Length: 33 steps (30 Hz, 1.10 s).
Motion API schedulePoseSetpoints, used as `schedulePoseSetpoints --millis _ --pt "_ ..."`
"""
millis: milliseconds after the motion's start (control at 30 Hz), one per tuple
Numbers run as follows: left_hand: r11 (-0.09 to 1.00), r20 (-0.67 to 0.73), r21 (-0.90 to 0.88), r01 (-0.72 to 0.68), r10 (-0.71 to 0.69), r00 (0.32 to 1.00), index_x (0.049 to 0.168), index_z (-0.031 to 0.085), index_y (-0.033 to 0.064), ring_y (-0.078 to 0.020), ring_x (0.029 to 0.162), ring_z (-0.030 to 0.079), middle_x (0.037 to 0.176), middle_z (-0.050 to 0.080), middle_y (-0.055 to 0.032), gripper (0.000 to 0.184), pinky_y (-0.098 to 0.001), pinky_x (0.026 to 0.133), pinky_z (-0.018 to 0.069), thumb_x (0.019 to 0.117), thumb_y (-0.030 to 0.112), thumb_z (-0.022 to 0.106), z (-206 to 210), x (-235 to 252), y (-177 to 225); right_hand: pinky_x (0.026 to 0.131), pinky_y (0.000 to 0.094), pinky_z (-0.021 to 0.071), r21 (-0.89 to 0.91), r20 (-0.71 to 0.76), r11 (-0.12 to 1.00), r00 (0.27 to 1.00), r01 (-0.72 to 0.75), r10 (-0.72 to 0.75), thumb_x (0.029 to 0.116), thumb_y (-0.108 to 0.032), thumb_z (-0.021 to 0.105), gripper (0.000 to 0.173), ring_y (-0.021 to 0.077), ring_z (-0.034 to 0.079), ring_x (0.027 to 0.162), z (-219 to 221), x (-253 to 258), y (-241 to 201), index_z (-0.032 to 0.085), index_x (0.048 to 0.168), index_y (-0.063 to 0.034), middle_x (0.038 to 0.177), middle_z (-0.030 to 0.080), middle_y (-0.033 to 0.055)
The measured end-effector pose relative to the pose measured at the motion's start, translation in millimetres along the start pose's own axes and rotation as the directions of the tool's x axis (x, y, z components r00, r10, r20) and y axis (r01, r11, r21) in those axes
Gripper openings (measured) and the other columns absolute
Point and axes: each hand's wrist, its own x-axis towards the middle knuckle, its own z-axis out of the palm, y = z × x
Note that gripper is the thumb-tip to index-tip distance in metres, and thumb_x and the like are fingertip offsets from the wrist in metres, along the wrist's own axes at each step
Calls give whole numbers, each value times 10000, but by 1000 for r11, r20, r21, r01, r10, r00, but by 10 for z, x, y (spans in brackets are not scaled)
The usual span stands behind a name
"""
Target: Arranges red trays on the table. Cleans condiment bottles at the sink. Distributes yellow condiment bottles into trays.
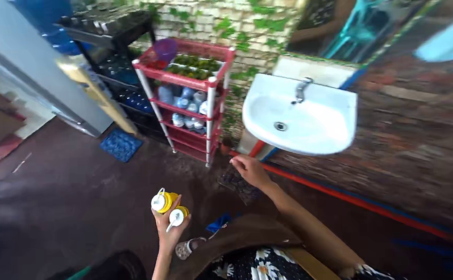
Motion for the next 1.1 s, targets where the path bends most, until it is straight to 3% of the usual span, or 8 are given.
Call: schedulePoseSetpoints --millis 100,267,400,467,667,800,933,1100 --pt "991 84 -61 -118 123 989 1171 781 178 -284 1428 416 1527 356 -327 641 -371 1162 404 585 392 926 829 138 289 854 429 589 -28 -231 999 972 40 -46 1078 -247 468 391 274 727 915 -775 -119 592 732 1044 38 990 739 186" --pt "927 100 -214 -309 336 937 1176 774 153 -217 1350 513 1424 536 -226 603 -394 1163 414 669 444 923 2127 220 1081 867 541 564 -132 -148 991 989 -24 4 1067 -243 501 365 349 701 955 -2044 -77 1322 720 1082 49 1034 708 223" --pt "911 115 -355 -209 264 958 1097 778 98 -122 1204 594 1291 641 -103 526 -309 1044 499 657 342 931 2999 352 1755 913 609 534 -218 -39 973 997 -72 65 1054 -245 562 344 440 663 1052 -2824 323 1571 689 1171 53 1223 634 294" --pt "914 162 -388 -115 190 968 1104 763 94 -157 1205 586 1336 579 -126 506 -315 999 538 647 241 925 3371 457 1954 934 630 517 -248 -33 963 994 -108 103 1050 -244 565 350 459 649 1084 -3032 556 1625 681 1201 50 1269 608 307" --pt "960 215 -274 -61 123 969 1167 763 189 -268 1273 512 1473 433 -208 459 -411 965 526 746 296 912 4213 880 2083 968 669 475 -313 -112 923 974 -225 199 1031 -224 591 435 515 590 1186 -3131 1057 1742 576 1398 10 1376 539 326" --pt "967 232 -254 -28 90 969 1109 762 178 -280 1261 512 1443 450 -206 390 -428 945 525 775 326 897 4607 1190 1982 923 686 483 -350 -146 881 947 -319 285 1044 -388 567 595 532 596 1162 -3055 1392 1936 469 1511 -32 1432 498 325" --pt "966 271 -236 104 -37 962 1057 751 153 -308 1244 515 1442 424 -249 380 -422 916 536 751 304 918 4920 1474 1845 883 694 498 -407 -136 832 926 -376 352 1001 -514 605 679 532 627 1113 -2922 1666 2079 538 1391 37 1289 599 332" --pt "986 314 -111 121 -81 946 1033 770 100 -357 1279 491 1444 388 -326 421 -417 981 514 702 297 940 5060 1588 1659 796 649 537 -490 -175 753 896 -440 409 1041 -454 562 586 509 673 1030 -2761 1776 2015 525 1346 45 1164 656 311"
